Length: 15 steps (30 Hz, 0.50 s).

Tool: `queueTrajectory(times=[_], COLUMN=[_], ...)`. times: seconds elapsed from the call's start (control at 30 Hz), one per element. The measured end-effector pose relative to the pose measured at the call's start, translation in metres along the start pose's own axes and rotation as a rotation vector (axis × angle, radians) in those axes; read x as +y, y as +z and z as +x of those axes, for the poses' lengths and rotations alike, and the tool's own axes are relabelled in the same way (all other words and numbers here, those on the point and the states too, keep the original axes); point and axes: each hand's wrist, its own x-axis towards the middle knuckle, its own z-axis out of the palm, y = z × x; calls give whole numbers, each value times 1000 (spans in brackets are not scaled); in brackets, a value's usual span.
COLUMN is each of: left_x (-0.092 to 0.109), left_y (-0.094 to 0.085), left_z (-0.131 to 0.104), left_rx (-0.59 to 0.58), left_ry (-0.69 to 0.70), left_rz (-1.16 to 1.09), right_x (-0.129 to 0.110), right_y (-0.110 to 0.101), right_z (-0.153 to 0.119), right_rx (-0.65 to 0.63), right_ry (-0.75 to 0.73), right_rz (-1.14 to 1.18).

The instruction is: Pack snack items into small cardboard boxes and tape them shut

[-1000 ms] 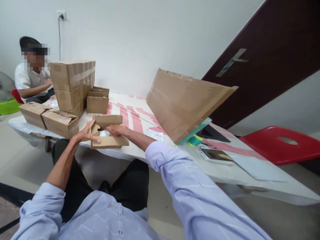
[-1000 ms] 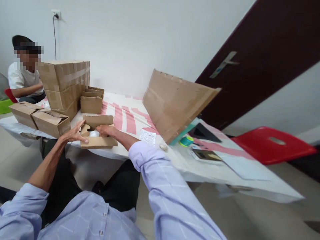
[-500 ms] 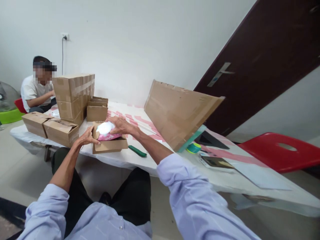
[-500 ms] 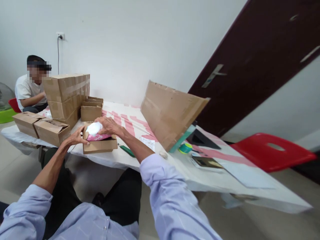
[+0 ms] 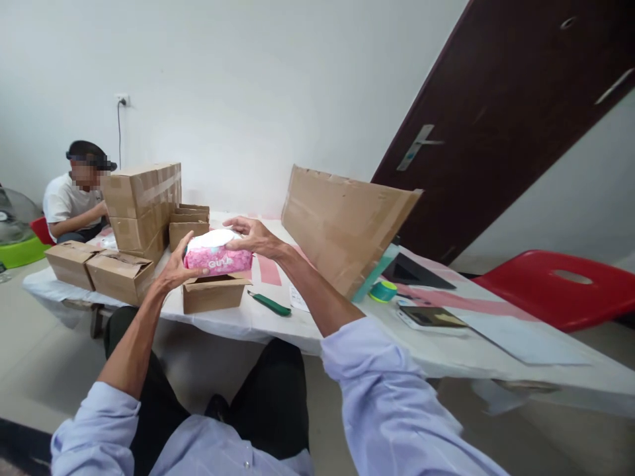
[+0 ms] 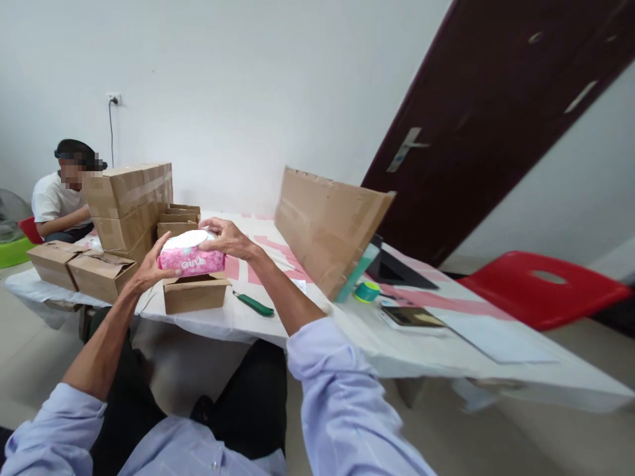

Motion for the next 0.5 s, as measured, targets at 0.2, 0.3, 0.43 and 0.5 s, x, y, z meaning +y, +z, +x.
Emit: queueTrajectory(times=[0.2, 0.3, 0.43, 0.5], left_x=[36, 57, 86, 94], left_y=[2, -4, -13, -19], left_z=[-12, -17, -24, -20], left_rx=[241, 341, 296, 252], left_ry=[44, 129, 245, 295], left_rz=[-109, -103, -77, -65], right_x=[-12, -14, -13, -13], right_y=[15, 35, 55, 56], right_z=[-33, -51, -57, -50], right_rx=[150, 221, 373, 408], right_ry=[-138, -204, -245, -249], right_rz=[175, 180, 230, 269])
